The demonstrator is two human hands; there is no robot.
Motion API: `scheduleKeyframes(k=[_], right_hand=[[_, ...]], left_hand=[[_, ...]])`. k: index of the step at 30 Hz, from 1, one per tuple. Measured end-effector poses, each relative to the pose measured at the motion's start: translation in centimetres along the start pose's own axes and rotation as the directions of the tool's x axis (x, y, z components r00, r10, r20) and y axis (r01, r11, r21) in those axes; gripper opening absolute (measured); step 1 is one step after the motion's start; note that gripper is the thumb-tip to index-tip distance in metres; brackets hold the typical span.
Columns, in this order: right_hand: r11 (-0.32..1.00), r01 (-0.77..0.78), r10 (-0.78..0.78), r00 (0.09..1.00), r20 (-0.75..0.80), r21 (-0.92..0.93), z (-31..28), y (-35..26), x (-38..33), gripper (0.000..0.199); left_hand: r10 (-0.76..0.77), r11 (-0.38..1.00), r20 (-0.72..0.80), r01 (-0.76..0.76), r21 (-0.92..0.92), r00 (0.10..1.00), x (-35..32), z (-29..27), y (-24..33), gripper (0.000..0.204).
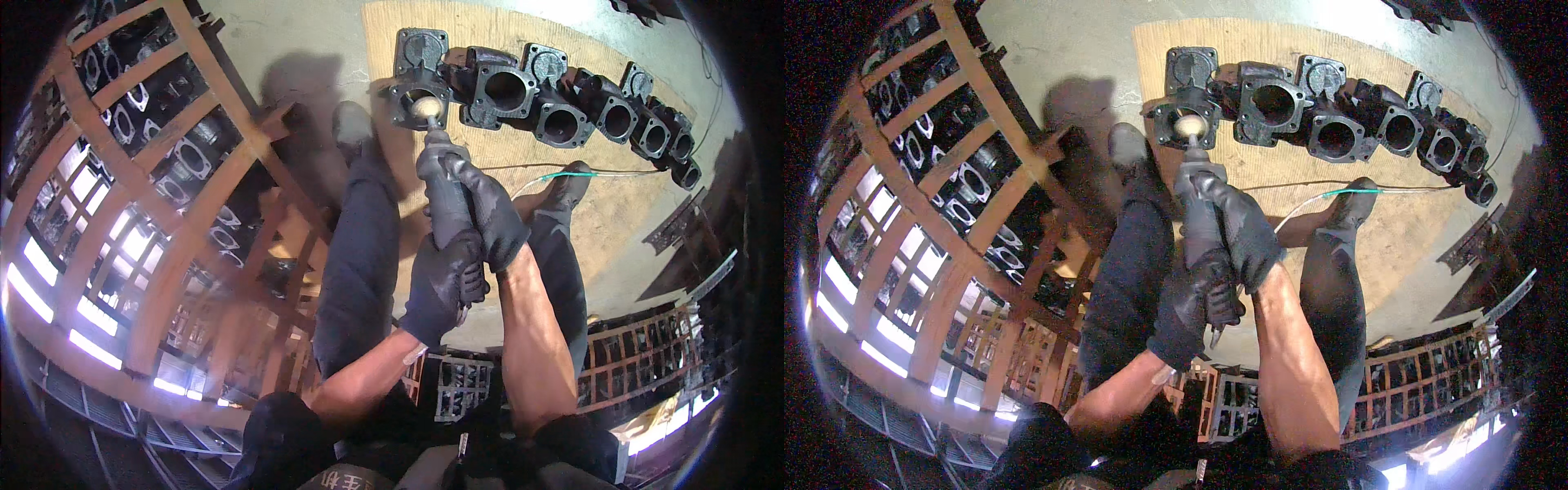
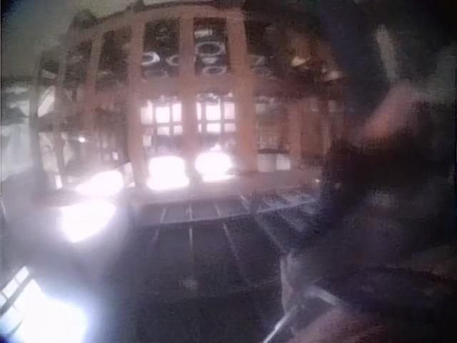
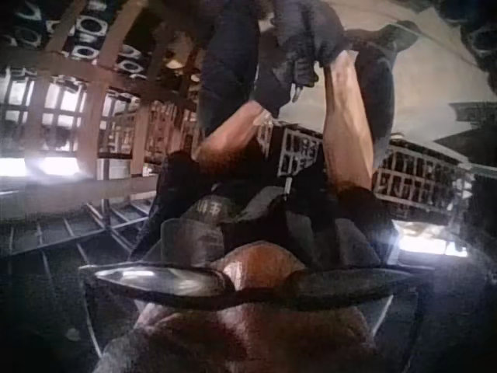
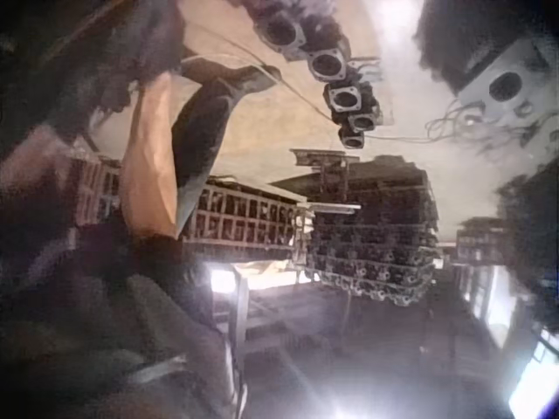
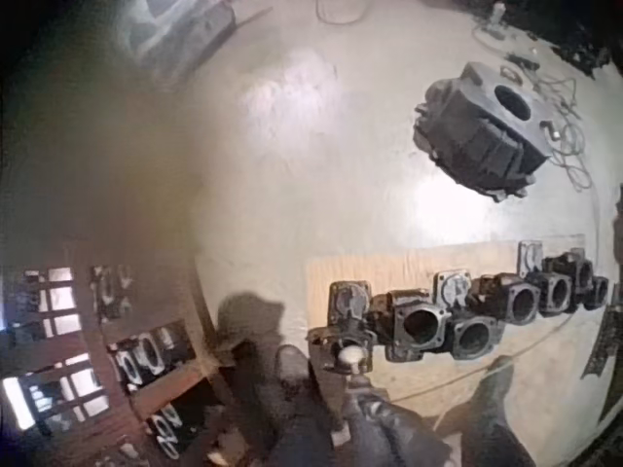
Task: The person uses a handheld rotary tool to grind the interior surfaces of several dark metal parts laid out on the floor. They then switch to an angle grinder to work on the exterior surfaces of the same parts.
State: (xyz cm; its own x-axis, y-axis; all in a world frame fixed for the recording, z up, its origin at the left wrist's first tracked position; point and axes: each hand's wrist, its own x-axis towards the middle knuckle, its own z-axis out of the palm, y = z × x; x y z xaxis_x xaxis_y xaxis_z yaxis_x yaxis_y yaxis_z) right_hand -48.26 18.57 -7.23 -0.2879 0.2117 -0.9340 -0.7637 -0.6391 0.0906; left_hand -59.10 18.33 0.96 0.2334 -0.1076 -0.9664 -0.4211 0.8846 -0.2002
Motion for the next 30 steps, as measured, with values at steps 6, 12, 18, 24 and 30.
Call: scheduleKeyframes(k=[6, 12, 18, 24, 30], right_hand=[[0.995, 0.072, -0.074, 0.997, -0.029, -0.076, 0.9, 0.3, 2.5, 0.046], [0.762, 0.312, -0.333, 0.94, 0.07, -0.567, -0.8, 1.4, 5.3, 0.039], [0.793, 0.342, -0.393, 0.919, 0.005, -0.504, 1.7, -0.6, 3.7, 0.036], [0.865, 0.232, -0.279, 0.959, -0.042, -0.446, 1.3, -0.6, 5.8, 0.037], [0.918, 0.133, -0.181, 0.979, -0.097, -0.374, 1.2, -1.0, 6.9, 0.038]], left_hand=[[0.013, 1.0, -0.035, -0.013, 0.02, 0.999, 1.2, -0.5, 2.0, 0.013], [0.031, 0.997, -0.052, -0.028, 0.066, 0.998, 1.5, 0.2, 2.9, 0.012], [-0.01, 0.999, -0.065, 0.013, 0.05, 0.998, 2.2, 0.7, 3.5, 0.013], [-0.03, 0.998, 0.029, 0.032, -0.06, 0.999, 3.1, -0.8, 3.9, 0.019], [0.03, 0.982, -0.054, -0.019, 0.189, 0.998, 3.8, -0.6, 4.5, 0.035]])
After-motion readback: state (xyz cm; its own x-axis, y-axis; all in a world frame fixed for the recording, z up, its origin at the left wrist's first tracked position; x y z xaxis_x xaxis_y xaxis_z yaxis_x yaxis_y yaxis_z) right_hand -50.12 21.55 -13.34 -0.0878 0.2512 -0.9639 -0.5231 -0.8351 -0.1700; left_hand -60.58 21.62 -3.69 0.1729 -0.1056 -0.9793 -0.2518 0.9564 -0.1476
